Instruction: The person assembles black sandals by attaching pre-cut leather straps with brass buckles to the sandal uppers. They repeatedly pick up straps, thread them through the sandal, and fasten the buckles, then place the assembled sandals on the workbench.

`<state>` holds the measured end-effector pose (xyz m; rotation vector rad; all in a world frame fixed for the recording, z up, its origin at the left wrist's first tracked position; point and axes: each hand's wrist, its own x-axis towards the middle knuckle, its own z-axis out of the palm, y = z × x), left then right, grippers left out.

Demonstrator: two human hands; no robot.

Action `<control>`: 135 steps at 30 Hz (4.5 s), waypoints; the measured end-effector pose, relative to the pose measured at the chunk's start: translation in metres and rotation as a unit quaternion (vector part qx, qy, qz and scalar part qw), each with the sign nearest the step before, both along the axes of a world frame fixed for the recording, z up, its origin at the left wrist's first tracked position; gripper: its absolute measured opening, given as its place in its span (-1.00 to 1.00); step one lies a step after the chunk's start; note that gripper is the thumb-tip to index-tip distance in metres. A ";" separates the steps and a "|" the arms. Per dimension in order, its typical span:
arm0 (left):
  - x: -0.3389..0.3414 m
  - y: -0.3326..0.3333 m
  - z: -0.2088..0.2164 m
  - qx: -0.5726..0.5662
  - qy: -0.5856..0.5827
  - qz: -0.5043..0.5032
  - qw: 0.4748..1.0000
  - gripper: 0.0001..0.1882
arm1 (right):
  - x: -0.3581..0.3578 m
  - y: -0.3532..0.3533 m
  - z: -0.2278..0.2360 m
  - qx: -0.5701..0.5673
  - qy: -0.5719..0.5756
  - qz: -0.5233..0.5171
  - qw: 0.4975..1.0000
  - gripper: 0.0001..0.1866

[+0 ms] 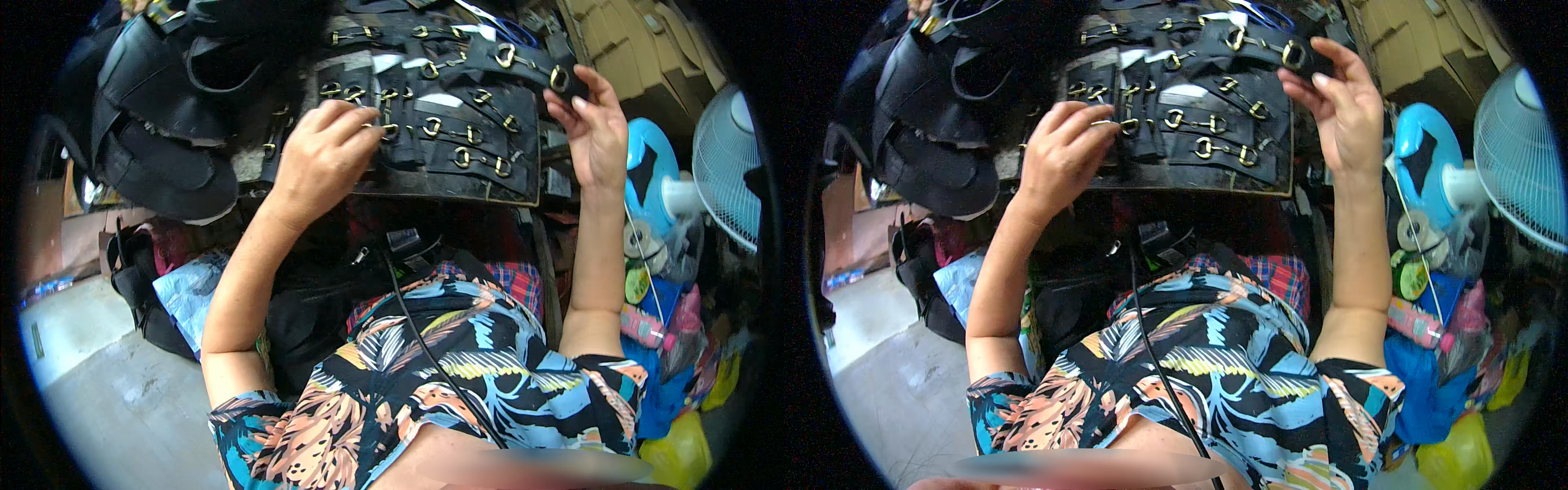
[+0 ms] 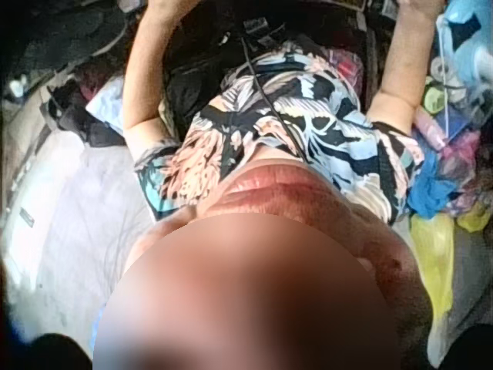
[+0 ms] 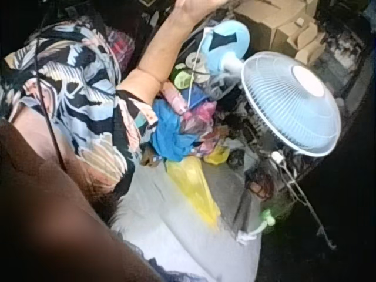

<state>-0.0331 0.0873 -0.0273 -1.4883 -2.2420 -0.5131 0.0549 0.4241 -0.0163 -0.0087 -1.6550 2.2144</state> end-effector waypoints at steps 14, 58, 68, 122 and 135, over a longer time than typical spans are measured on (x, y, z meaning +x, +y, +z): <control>-0.011 0.003 -0.009 0.042 -0.044 -0.023 0.998 -0.59 | -0.073 0.042 0.034 0.007 0.071 -0.025 0.997 -0.63; -0.009 0.004 -0.008 0.042 -0.069 0.033 0.996 -0.39 | -0.288 0.095 0.058 0.748 -0.087 -0.275 0.598 -0.68; -0.009 0.005 -0.008 0.042 -0.072 0.037 0.996 -0.40 | -0.267 0.079 0.051 0.764 -0.100 -0.238 0.591 -0.56; -0.140 0.073 0.010 0.063 -0.270 0.153 0.948 -0.58 | -0.334 -0.039 0.006 0.647 0.024 -0.187 0.739 -0.80; -0.149 0.080 -0.012 0.278 -0.356 0.142 0.881 -0.18 | -0.205 -0.033 0.016 0.031 0.040 0.044 0.998 -0.75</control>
